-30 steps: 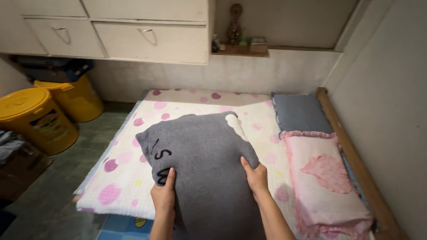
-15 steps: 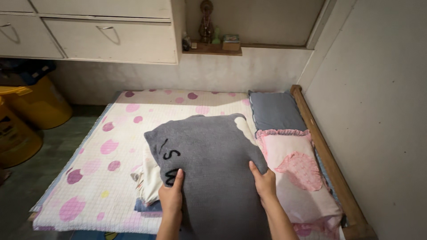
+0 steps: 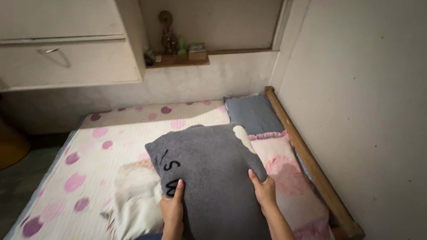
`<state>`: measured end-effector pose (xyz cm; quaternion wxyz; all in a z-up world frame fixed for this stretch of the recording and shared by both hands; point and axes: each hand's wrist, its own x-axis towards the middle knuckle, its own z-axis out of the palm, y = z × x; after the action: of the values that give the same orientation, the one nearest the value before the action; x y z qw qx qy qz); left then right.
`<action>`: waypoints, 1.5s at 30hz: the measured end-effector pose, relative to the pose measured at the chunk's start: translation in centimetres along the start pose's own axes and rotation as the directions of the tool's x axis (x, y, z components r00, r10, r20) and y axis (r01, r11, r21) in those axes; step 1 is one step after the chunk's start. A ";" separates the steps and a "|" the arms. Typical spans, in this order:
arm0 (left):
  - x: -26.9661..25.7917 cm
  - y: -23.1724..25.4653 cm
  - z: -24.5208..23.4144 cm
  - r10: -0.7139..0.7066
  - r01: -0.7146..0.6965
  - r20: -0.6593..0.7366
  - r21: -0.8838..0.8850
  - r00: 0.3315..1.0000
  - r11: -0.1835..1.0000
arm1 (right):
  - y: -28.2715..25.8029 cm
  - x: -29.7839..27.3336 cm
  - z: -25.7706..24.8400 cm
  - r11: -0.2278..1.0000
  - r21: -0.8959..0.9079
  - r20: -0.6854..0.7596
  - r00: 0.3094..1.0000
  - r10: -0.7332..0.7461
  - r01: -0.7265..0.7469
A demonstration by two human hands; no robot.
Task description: The person arranges bedding on a single bed in a bedroom. They place a pink pillow at the head of the bed, then add a gray pillow with a swan design. Next, they fold and stack several blankets and towels on the bed, smoothing each item by hand.
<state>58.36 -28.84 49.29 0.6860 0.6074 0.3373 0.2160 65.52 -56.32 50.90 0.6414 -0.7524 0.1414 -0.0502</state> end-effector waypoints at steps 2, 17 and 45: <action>1.2 0.1 1.8 0.045 -0.044 0.040 -0.035 0.998 0.998 | -0.2 1.6 0.0 0.998 0.039 -0.018 0.999 -0.047 0.048; 6.4 0.0 10.9 0.024 -0.025 0.073 0.021 0.997 0.999 | 0.1 10.4 -0.7 0.996 -0.022 -0.079 0.994 0.079 -0.081; 7.0 -0.6 32.5 -0.165 0.163 0.075 0.030 0.983 0.986 | 2.9 31.9 -9.4 0.939 -0.338 -0.139 0.990 0.013 -0.060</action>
<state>86.59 -46.37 48.44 0.7069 0.5936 0.3618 0.1310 93.15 -74.48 46.25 0.4908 -0.8444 0.2049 -0.0640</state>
